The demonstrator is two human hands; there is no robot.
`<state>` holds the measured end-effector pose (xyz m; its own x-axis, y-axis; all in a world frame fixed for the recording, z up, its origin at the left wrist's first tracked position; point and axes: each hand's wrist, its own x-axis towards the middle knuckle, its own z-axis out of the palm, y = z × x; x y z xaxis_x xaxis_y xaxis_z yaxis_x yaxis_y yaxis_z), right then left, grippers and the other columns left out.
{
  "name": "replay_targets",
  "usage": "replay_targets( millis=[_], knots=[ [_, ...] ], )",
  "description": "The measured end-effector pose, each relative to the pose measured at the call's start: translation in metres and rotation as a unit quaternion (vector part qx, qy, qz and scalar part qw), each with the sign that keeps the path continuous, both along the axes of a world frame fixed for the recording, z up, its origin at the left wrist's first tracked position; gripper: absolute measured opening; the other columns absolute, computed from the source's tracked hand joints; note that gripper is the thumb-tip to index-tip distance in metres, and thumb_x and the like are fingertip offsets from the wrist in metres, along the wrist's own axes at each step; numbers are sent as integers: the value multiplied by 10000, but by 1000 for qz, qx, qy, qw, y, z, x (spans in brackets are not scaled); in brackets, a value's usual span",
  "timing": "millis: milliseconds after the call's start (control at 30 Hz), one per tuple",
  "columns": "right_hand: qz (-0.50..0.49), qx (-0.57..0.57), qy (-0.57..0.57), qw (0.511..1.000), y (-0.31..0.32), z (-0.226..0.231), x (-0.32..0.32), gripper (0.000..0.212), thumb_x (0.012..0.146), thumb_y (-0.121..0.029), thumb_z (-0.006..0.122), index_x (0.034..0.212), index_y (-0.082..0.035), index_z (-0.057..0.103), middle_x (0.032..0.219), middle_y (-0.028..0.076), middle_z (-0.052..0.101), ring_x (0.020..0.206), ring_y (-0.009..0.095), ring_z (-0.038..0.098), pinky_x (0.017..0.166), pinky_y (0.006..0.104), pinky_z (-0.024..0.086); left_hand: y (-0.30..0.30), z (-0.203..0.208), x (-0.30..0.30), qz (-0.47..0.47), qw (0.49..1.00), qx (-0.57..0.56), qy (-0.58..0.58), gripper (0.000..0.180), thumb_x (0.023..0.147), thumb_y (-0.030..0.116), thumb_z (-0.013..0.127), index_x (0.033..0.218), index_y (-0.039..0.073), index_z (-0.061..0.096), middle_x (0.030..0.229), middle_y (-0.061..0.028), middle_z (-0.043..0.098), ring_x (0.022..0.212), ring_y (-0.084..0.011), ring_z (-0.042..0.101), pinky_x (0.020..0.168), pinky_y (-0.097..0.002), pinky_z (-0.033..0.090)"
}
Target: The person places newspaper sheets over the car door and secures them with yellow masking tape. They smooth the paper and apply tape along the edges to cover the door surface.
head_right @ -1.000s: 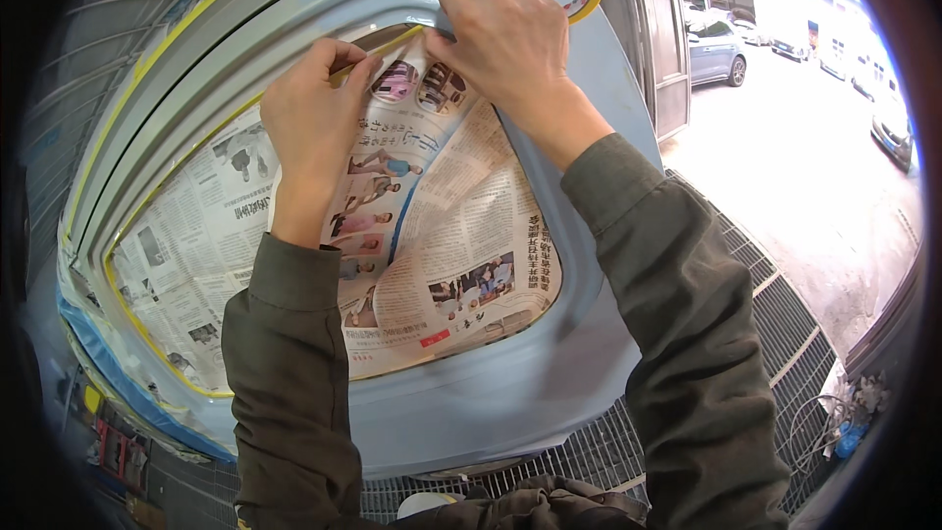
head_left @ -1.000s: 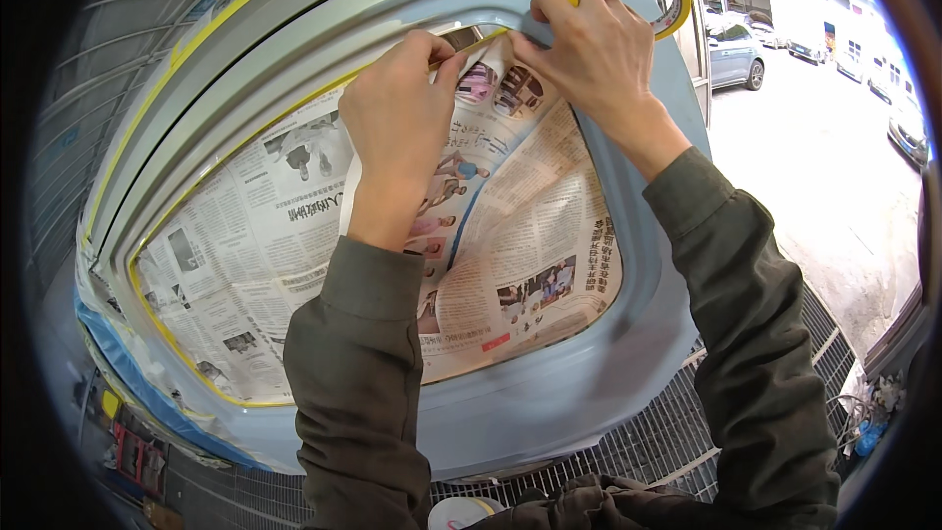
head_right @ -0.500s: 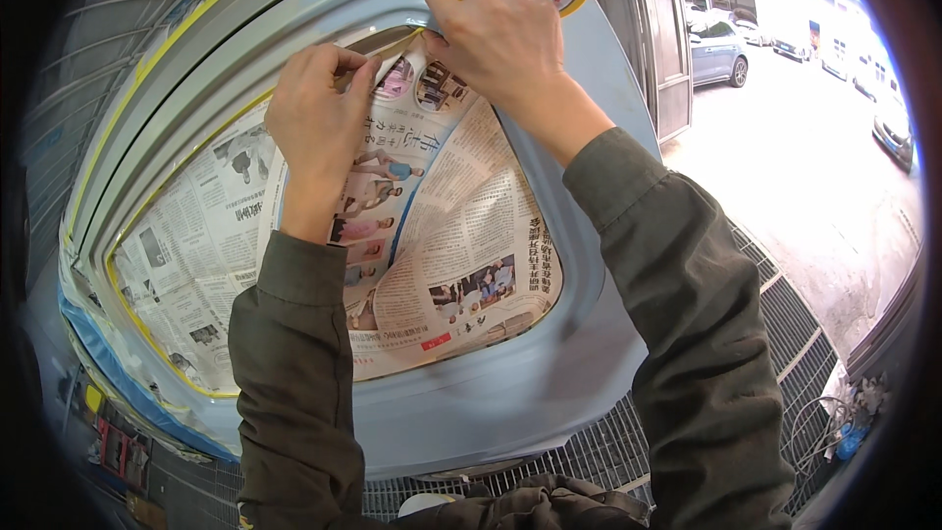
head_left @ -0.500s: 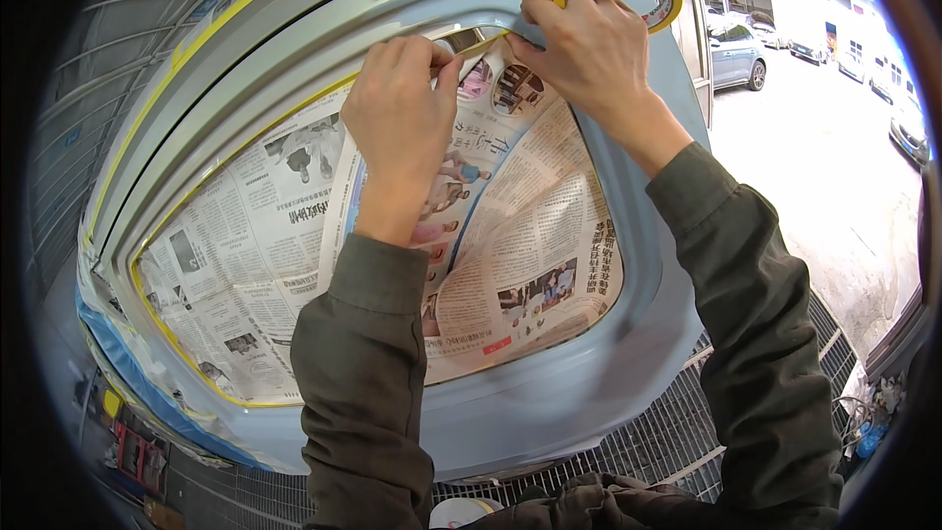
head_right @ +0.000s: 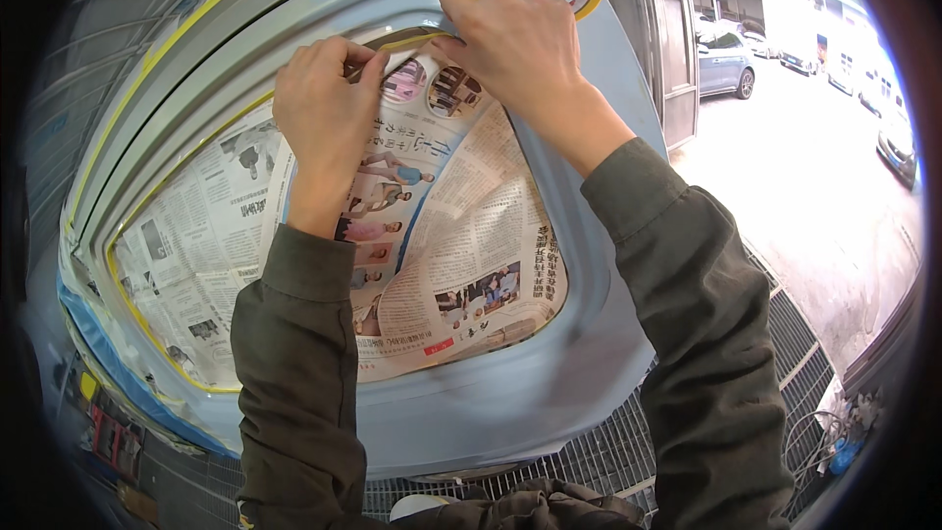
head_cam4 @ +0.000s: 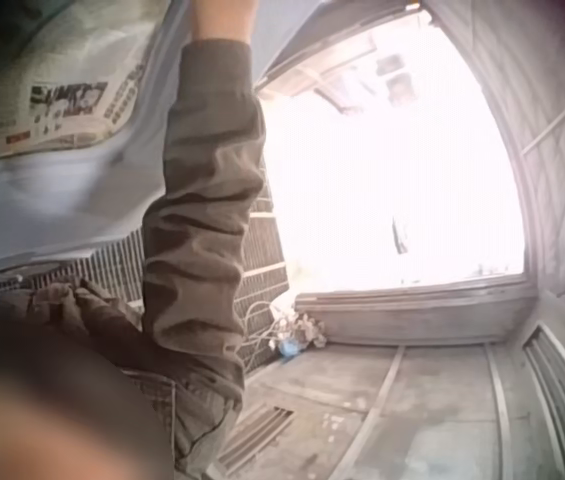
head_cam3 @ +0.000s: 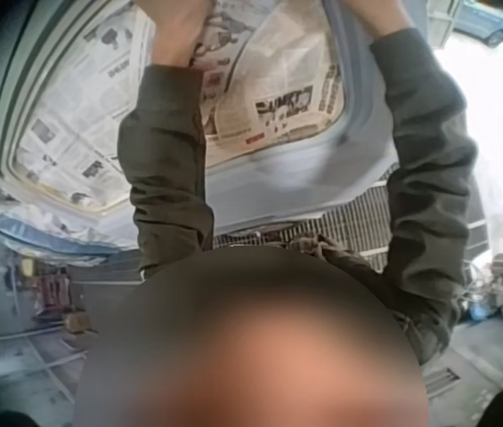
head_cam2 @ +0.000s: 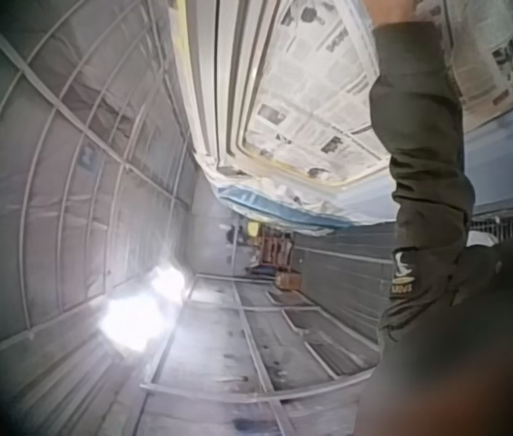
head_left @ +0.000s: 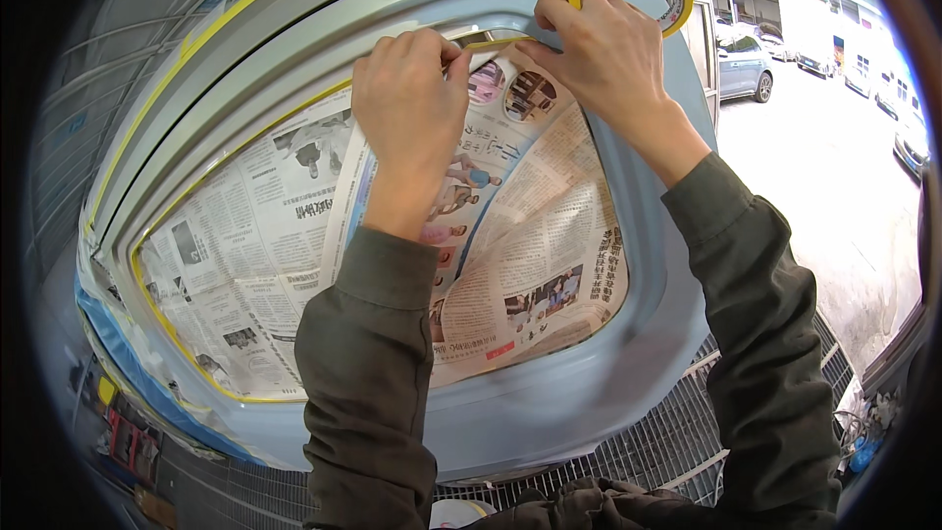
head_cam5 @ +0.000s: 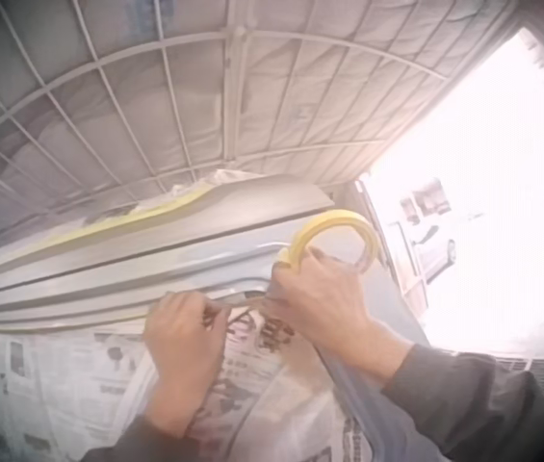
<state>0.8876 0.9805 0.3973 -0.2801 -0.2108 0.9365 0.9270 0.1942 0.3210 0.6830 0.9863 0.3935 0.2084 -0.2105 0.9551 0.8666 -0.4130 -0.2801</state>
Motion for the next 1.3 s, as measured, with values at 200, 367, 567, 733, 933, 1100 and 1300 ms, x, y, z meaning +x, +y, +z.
replay_targets(
  millis=[200,367,567,733,933,1100,1300],
  knots=[
    [-12,-33,25,999,2,-2,-2,363,738,-391,855,954,-133,717,941,85,669,925,243,710,684,391,581,2,0,0,6,1000,7,2,193,757,201,859,743,132,679,729,-2,660,747,-229,632,715,-373,466],
    [10,19,34,999,5,0,-4,311,765,-405,865,854,-162,693,755,30,618,728,209,670,556,350,491,2,0,1,19,1000,11,3,179,767,226,859,743,138,705,714,2,665,723,-224,640,688,-368,487],
    [-1,20,39,999,3,-2,-6,317,765,-412,862,848,-160,688,747,32,617,715,212,670,546,355,486,2,-1,1,23,1000,16,-1,176,762,240,865,747,140,721,715,0,667,707,-226,644,656,-373,498],
    [2,20,30,999,2,-1,-6,335,760,-432,863,847,-160,688,750,33,619,711,213,669,543,354,484,4,-3,2,-3,1000,1,-13,213,731,222,868,731,122,680,733,-20,676,752,-246,642,693,-389,477],
    [-2,34,29,999,5,-1,-5,326,761,-433,863,850,-170,694,761,31,622,712,209,669,546,347,484,6,-6,2,2,1000,16,-3,223,730,227,870,730,132,668,732,-19,665,749,-243,643,670,-390,482],
    [-9,30,26,999,6,1,-5,323,758,-434,860,853,-171,696,757,29,615,715,206,669,550,345,485,4,-8,2,8,1000,16,-1,228,723,218,872,727,132,661,730,-13,659,749,-241,640,666,-385,489],
    [-8,18,35,999,5,2,-3,353,748,-472,856,848,-171,700,750,33,608,713,205,667,551,344,484,2,-3,4,8,1000,12,-14,228,721,211,875,714,129,662,730,-12,667,733,-238,638,634,-381,497]
  ],
)
